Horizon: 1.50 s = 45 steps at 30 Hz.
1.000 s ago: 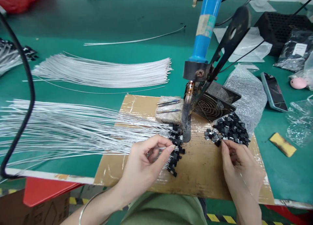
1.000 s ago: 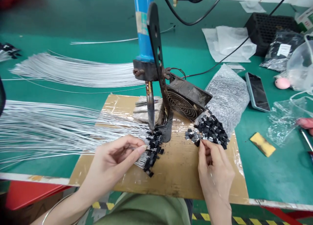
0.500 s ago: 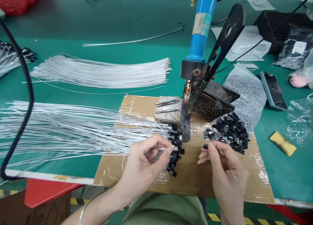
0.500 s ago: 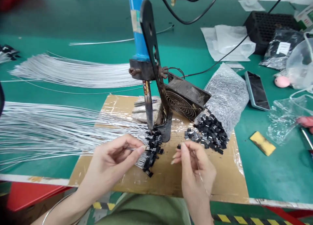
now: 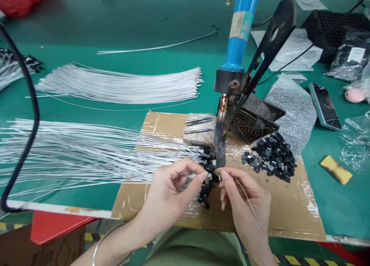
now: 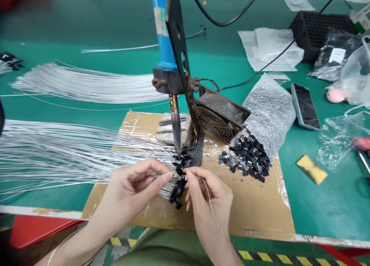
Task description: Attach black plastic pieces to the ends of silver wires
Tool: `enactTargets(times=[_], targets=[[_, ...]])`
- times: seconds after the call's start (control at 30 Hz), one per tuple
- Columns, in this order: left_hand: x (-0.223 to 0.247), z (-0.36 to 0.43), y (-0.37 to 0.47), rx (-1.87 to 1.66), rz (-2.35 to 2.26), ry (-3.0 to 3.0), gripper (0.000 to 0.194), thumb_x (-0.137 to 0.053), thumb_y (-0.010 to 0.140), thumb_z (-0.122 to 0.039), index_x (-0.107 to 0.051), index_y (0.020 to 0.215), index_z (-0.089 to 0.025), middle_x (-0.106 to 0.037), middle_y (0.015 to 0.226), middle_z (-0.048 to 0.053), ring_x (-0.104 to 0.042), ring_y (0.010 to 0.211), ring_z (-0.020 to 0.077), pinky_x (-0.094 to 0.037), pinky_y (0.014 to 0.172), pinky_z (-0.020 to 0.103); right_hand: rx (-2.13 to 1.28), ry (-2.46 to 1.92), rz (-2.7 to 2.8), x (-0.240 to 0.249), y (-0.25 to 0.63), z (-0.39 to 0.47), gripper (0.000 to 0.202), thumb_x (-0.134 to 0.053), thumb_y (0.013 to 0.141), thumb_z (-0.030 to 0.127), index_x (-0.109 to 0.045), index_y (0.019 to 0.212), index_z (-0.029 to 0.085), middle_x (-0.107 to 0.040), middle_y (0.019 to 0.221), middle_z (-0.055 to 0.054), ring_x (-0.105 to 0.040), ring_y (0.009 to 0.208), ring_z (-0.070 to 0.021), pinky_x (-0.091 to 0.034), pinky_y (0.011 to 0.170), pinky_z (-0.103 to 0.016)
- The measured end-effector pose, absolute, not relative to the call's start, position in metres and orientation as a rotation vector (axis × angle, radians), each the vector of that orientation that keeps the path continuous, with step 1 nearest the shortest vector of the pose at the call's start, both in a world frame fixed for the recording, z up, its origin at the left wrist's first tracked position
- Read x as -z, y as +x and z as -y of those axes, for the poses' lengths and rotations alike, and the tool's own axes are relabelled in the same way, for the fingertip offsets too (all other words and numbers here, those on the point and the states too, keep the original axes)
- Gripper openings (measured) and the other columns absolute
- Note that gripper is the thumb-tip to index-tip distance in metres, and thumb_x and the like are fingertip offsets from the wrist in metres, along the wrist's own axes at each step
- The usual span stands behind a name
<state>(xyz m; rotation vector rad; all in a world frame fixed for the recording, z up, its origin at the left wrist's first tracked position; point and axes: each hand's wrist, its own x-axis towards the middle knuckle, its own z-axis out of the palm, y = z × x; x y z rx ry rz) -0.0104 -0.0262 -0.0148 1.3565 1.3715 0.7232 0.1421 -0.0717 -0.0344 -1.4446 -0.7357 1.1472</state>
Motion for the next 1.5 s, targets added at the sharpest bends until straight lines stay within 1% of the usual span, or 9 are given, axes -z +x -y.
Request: enactTargets(times=[0.17, 0.27, 0.93, 1.03, 1.13, 1.2, 1.3, 1.4, 1.5], targets=[[0.008, 0.023, -0.01, -0.766, -1.221, 1.258, 0.012, -0.071, 0.085, -0.022, -0.072, 0.074, -0.018, -0.079, 0.078, 0.005, -0.068, 0.068, 0.0145, -0.049, 0.06, 0.021, -1.171, -1.399, 0.725, 0.039, 0.137, 0.07, 0.015, -0.077, 0.092, 0.034, -0.084, 0.088, 0.022, -0.067, 0.06, 0.002, -0.058, 0.041, -0.0069, -0.048, 0.037, -0.013], [0.005, 0.021, -0.009, -0.772, -1.164, 1.213, 0.011, -0.072, 0.085, -0.018, -0.072, 0.073, -0.018, -0.079, 0.078, 0.004, -0.071, 0.072, 0.0138, -0.055, 0.067, 0.019, -1.191, -1.394, 0.738, 0.041, 0.135, 0.071, 0.015, -0.076, 0.093, 0.034, -0.083, 0.088, 0.021, -0.066, 0.06, 0.002, -0.056, 0.04, -0.0065, -0.046, 0.037, -0.013], [0.011, 0.022, 0.0, -0.795, -1.221, 1.24, 0.014, -0.07, 0.086, -0.017, -0.072, 0.072, -0.016, -0.078, 0.078, 0.004, -0.067, 0.067, 0.0122, -0.05, 0.06, 0.019, -1.159, -1.458, 0.622, 0.038, 0.128, 0.072, 0.019, -0.077, 0.091, 0.039, -0.081, 0.084, 0.022, -0.061, 0.059, 0.004, -0.05, 0.042, -0.0071, -0.04, 0.039, -0.018], [0.013, 0.021, 0.001, -0.802, -1.206, 1.229, 0.014, -0.07, 0.086, -0.017, -0.071, 0.072, -0.016, -0.077, 0.077, 0.004, -0.068, 0.07, 0.013, -0.052, 0.064, 0.02, -1.056, -1.497, 0.79, 0.043, 0.133, 0.074, 0.02, -0.072, 0.096, 0.04, -0.083, 0.092, 0.023, -0.058, 0.063, 0.004, -0.045, 0.046, -0.008, -0.043, 0.047, -0.022], [0.013, 0.019, 0.001, -0.799, -1.224, 1.233, 0.013, -0.07, 0.084, -0.018, -0.07, 0.071, -0.016, -0.077, 0.078, 0.005, -0.068, 0.071, 0.0139, -0.052, 0.064, 0.021, -0.954, -1.496, 0.903, 0.047, 0.139, 0.078, 0.035, -0.052, 0.107, 0.045, -0.081, 0.116, 0.028, -0.055, 0.075, 0.002, -0.047, 0.058, -0.012, -0.045, 0.057, -0.026], [0.013, 0.018, 0.001, -0.803, -1.244, 1.252, 0.013, -0.069, 0.083, -0.018, -0.07, 0.07, -0.016, -0.077, 0.078, 0.005, -0.068, 0.07, 0.0143, -0.052, 0.064, 0.022, -0.96, -1.482, 0.92, 0.049, 0.142, 0.082, 0.042, -0.041, 0.11, 0.045, -0.075, 0.129, 0.029, -0.054, 0.08, 0.001, -0.047, 0.06, -0.0128, -0.042, 0.054, -0.027], [0.012, 0.016, 0.002, -0.786, -1.282, 1.291, 0.014, -0.068, 0.083, -0.02, -0.069, 0.069, -0.016, -0.077, 0.079, 0.006, -0.068, 0.07, 0.015, -0.05, 0.061, 0.022, -0.939, -1.5, 0.959, 0.049, 0.146, 0.086, 0.037, -0.042, 0.11, 0.04, -0.064, 0.136, 0.027, -0.059, 0.074, 0.004, -0.046, 0.054, -0.0123, -0.037, 0.05, -0.026], [0.011, 0.015, 0.004, -0.761, -1.319, 1.319, 0.014, -0.067, 0.082, -0.022, -0.068, 0.069, -0.016, -0.077, 0.079, 0.007, -0.066, 0.065, 0.0148, -0.046, 0.055, 0.023, -0.881, -1.536, 0.975, 0.044, 0.147, 0.087, 0.025, -0.042, 0.109, 0.034, -0.055, 0.129, 0.026, -0.06, 0.067, 0.006, -0.048, 0.056, -0.014, -0.037, 0.055, -0.027], [0.011, 0.014, 0.005, -0.765, -1.327, 1.326, 0.014, -0.067, 0.082, -0.023, -0.068, 0.069, -0.016, -0.078, 0.08, 0.007, -0.065, 0.064, 0.0148, -0.047, 0.057, 0.023, -0.814, -1.616, 0.967, 0.037, 0.147, 0.086, 0.013, -0.044, 0.108, 0.032, -0.053, 0.101, 0.026, -0.053, 0.074, 0.004, -0.045, 0.063, -0.0146, -0.035, 0.059, -0.029]])
